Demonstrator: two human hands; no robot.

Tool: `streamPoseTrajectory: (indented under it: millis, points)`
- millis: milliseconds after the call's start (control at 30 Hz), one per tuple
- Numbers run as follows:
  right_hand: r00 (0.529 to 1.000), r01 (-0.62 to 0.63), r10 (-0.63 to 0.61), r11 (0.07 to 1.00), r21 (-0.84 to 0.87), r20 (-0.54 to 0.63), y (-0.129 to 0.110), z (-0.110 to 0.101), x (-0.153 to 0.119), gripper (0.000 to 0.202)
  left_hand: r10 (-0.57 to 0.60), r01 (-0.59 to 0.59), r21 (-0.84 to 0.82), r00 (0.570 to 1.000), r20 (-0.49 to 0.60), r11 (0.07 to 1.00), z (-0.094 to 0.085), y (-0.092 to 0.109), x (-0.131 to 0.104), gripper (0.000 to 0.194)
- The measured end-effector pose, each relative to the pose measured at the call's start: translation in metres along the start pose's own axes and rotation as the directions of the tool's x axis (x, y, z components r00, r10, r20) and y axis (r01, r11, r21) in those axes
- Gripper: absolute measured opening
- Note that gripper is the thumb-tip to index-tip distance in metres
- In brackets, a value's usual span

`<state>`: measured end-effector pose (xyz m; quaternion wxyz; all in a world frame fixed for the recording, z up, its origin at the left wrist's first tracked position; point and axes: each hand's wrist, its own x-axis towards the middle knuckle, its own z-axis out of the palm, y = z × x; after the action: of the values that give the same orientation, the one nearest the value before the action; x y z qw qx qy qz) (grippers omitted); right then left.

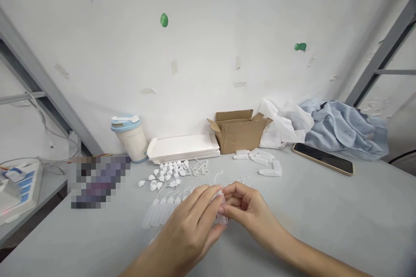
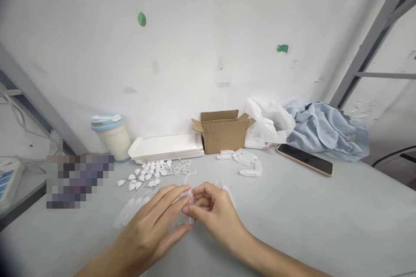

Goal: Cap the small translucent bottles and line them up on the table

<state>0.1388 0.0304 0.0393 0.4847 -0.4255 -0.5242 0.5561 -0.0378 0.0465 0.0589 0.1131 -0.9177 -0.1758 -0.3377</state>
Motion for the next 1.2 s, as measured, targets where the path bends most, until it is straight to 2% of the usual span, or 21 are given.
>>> streamPoseTrajectory:
  millis: [100, 200, 400, 500, 733, 933, 1067, 1200]
  points:
    - [1.0, 0.009, -0.01, 1.0, 0.015, 0.016, -0.002, 0.001, 0.0, 0.027, -0.035, 0.034, -0.039, 0.999, -0.029, 0.999, 0.002, 0.001, -0.001, 0.037]
    - [0.999, 0.023, -0.024, 0.999, 0.03, 0.037, -0.006, 0.001, -0.001, 0.027, -0.129, 0.125, -0.153, 0.992, -0.012, 0.98, 0.002, 0.001, -0.002, 0.042]
    - [0.999, -0.007, 0.005, 0.998, 0.058, 0.045, -0.008, 0.002, -0.002, 0.03, -0.315, 0.311, -0.345, 0.948, 0.048, 0.886, 0.001, 0.002, -0.004, 0.043]
    - [0.998, -0.021, 0.019, 0.998, 0.052, 0.052, -0.009, 0.002, -0.003, 0.033, -0.371, 0.37, -0.396, 0.925, 0.077, 0.841, 0.0, 0.004, -0.005, 0.04]
    - [0.997, -0.001, 0.004, 0.999, -0.033, 0.081, -0.01, 0.0, -0.003, 0.034, -0.295, 0.312, -0.339, 0.95, 0.103, 0.887, -0.006, 0.002, -0.005, 0.041]
    - [0.993, 0.109, -0.098, 0.979, -0.172, 0.071, -0.013, -0.002, -0.002, 0.028, -0.239, 0.244, -0.222, 0.97, 0.05, 0.944, -0.023, 0.005, -0.036, 0.04]
    - [0.981, 0.195, -0.191, 0.943, -0.271, 0.042, -0.015, -0.007, -0.001, 0.029, -0.292, 0.316, -0.152, 0.943, 0.158, 0.937, -0.039, 0.01, -0.058, 0.044]
    - [0.975, 0.22, -0.219, 0.919, -0.328, 0.042, -0.013, -0.01, 0.0, 0.028, -0.3, 0.347, -0.189, 0.924, 0.237, 0.919, -0.039, 0.014, -0.075, 0.049]
